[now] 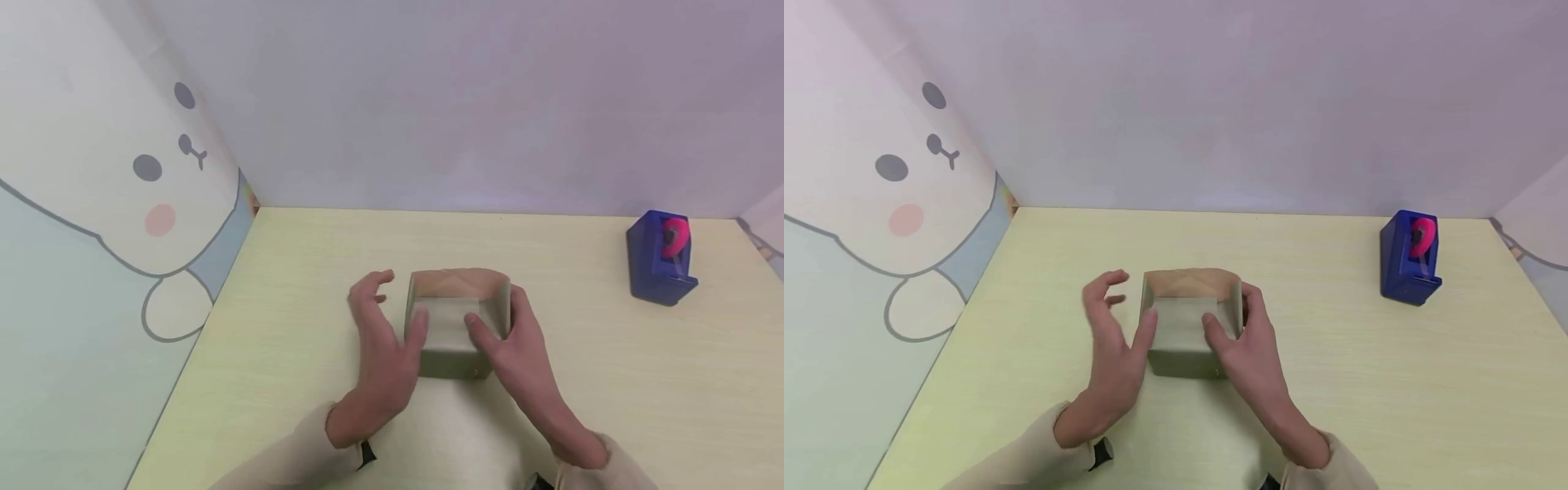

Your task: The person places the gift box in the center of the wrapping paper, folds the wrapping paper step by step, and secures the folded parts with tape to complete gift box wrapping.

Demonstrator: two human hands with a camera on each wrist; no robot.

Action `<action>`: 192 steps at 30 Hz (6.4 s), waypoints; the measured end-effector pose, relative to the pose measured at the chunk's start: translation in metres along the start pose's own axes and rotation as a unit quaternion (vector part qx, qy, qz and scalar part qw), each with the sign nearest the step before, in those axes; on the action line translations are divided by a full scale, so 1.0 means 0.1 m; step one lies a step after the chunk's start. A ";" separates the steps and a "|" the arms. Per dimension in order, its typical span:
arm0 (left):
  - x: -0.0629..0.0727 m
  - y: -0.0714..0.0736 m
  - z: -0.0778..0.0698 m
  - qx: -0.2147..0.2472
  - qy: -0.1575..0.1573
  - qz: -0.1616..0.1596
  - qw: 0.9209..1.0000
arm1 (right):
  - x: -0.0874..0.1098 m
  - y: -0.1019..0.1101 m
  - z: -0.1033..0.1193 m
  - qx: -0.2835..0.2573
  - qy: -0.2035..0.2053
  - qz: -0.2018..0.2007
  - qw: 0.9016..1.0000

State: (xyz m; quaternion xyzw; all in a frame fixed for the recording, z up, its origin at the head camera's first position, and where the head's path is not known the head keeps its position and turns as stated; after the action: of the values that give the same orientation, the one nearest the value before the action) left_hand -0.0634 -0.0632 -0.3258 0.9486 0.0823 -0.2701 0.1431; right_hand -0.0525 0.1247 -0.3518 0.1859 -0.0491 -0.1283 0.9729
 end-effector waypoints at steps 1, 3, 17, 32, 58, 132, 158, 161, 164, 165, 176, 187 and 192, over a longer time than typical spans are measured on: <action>0.01 0.04 -0.11 -0.031 -0.090 -0.006 0.995 | 0.00 -0.01 0.00 -0.004 0.000 -0.001 1.000; 0.07 0.10 -0.33 -0.100 -0.279 -0.016 0.955 | -0.01 -0.01 0.00 -0.009 0.004 -0.002 1.000; 0.45 -0.31 -0.20 -0.446 -0.379 0.133 0.800 | -0.04 -0.01 0.01 -0.013 0.012 -0.001 1.000; 0.44 -0.38 -0.21 -0.470 -0.408 0.086 0.777 | -0.10 -0.02 0.07 -0.013 -0.009 -0.063 0.998; 0.40 -0.45 -0.22 -0.492 -0.358 0.168 0.776 | 0.08 0.21 0.17 0.050 0.130 -0.110 0.984; 0.32 -0.63 -0.29 -0.538 -0.279 0.226 0.763 | -0.09 0.34 0.50 0.233 0.341 -0.133 0.901; 0.23 -0.62 -0.28 -0.523 -0.245 0.270 0.771 | 0.17 0.38 -0.12 0.090 0.276 -0.062 0.955; 0.24 -0.58 -0.28 -0.515 -0.248 0.273 0.774 | 0.14 0.36 -0.07 0.113 0.293 -0.065 0.947; 0.27 -0.53 -0.28 -0.503 -0.262 0.268 0.779 | 0.11 0.34 0.00 0.127 0.315 -0.071 0.938; 0.27 -0.52 -0.28 -0.498 -0.268 0.264 0.781 | 0.10 0.34 0.02 0.134 0.323 -0.075 0.934; 0.31 -0.50 -0.26 -0.487 -0.309 0.240 0.781 | -0.15 0.37 0.39 0.178 0.380 -0.140 0.897; 0.30 -0.45 -0.29 -0.473 -0.303 0.234 0.794 | -0.07 0.45 0.52 0.117 0.388 -0.173 0.898; 0.30 -0.40 -0.31 -0.460 -0.304 0.228 0.802 | 0.29 0.38 0.43 0.111 0.435 -0.123 0.885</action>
State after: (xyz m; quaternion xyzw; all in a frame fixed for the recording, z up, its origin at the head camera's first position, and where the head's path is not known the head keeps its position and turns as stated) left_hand -0.0323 -0.0128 -0.3256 0.6318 -0.0694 -0.4348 0.6379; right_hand -0.0215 0.1363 -0.2962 0.3343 0.3880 -0.1472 0.8462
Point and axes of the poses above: each hand's wrist, its own x-axis away from the middle knuckle, its own y-axis out of the back of the hand, z = x × y, the point moved 5 cm from there along -x, towards the middle knuckle, and after that the axes turned 7 degrees about -z, right-handed, at the moved point
